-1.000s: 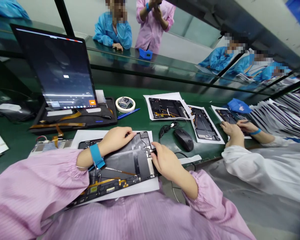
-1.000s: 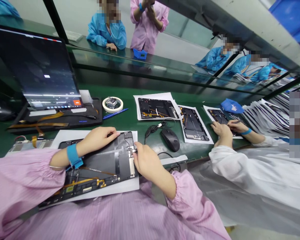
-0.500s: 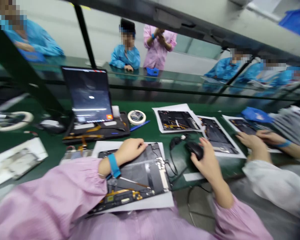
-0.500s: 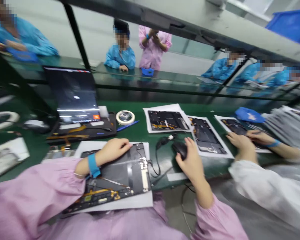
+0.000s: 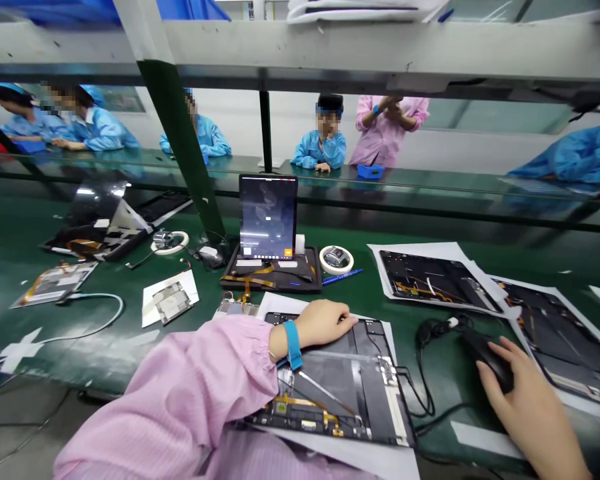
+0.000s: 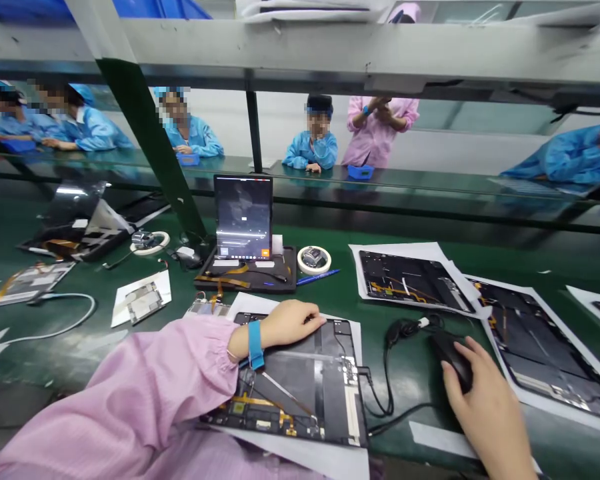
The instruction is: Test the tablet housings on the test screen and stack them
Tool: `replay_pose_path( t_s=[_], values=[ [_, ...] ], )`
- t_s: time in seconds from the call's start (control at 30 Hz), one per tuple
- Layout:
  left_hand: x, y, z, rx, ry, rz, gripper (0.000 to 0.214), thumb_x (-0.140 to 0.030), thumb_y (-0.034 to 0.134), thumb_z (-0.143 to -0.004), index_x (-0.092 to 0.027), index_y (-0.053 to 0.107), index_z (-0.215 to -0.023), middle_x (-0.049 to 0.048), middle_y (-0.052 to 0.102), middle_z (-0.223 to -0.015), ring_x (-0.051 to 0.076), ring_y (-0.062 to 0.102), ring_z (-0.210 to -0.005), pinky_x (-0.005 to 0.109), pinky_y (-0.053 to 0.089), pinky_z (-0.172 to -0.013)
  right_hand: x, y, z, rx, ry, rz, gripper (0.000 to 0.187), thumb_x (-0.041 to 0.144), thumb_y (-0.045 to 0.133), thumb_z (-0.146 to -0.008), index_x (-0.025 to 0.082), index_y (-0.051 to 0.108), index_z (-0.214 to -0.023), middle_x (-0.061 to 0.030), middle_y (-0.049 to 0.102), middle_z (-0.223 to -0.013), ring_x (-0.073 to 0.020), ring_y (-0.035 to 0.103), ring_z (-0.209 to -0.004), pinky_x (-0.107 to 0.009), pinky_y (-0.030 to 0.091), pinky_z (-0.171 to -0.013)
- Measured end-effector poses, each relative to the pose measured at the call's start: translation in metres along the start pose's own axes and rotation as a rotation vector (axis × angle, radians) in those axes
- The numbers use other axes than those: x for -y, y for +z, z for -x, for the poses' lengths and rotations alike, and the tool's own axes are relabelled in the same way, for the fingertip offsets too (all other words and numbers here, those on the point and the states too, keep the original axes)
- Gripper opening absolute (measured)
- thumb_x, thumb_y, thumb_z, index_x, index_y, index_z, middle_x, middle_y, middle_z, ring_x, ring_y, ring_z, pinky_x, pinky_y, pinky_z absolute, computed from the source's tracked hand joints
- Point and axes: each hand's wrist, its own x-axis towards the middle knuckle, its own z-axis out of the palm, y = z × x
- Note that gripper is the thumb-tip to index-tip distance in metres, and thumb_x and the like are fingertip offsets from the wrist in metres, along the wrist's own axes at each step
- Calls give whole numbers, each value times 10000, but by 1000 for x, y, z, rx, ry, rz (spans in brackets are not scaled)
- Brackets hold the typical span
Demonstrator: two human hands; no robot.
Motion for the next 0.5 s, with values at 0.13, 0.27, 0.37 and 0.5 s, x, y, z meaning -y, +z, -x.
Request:
replay_pose_path(
  t_s=[0.13, 0.27, 0.37, 0.5],
  values=[
    [1, 0, 0, -4, 4, -8, 370, -481, 410, -911, -212, 640, -803, 39, 705, -806, 205, 639, -756, 286, 389, -596, 0, 1, 1, 19, -35, 15, 471, 501, 436, -822, 186, 528, -1160, -167, 529, -1316, -363, 593, -1088, -507, 482, -898],
    [0, -1, 1, 2, 0, -13, 378, -483, 402, -916, -210, 642, -813, 39, 702, -803, 201, 642, -762, 280, 389, -597, -1, 2, 1, -24, 6, 12, 613, 508, 418, -817, 125, 433, -1296, -201, 514, -1306, -387, 551, -1132, -537, 448, -949],
    [-1, -1, 1, 8, -9, -11, 385, -488, 394, -920, -211, 644, -825, 37, 700, -803, 195, 641, -758, 277, 389, -596, 0, 2, 1, -16, -9, 3, 630, 493, 422, -818, 116, 417, -1323, -199, 526, -1290, -378, 552, -1130, -528, 439, -969],
    [-1, -1, 1, 6, -3, -6, 383, -488, 394, -920, -214, 645, -826, 35, 699, -797, 190, 636, -747, 276, 386, -593, 7, -1, 0, 13, -75, 0, 584, 472, 429, -828, 133, 440, -1304, -185, 529, -1294, -355, 566, -1119, -506, 442, -976]
  ],
)
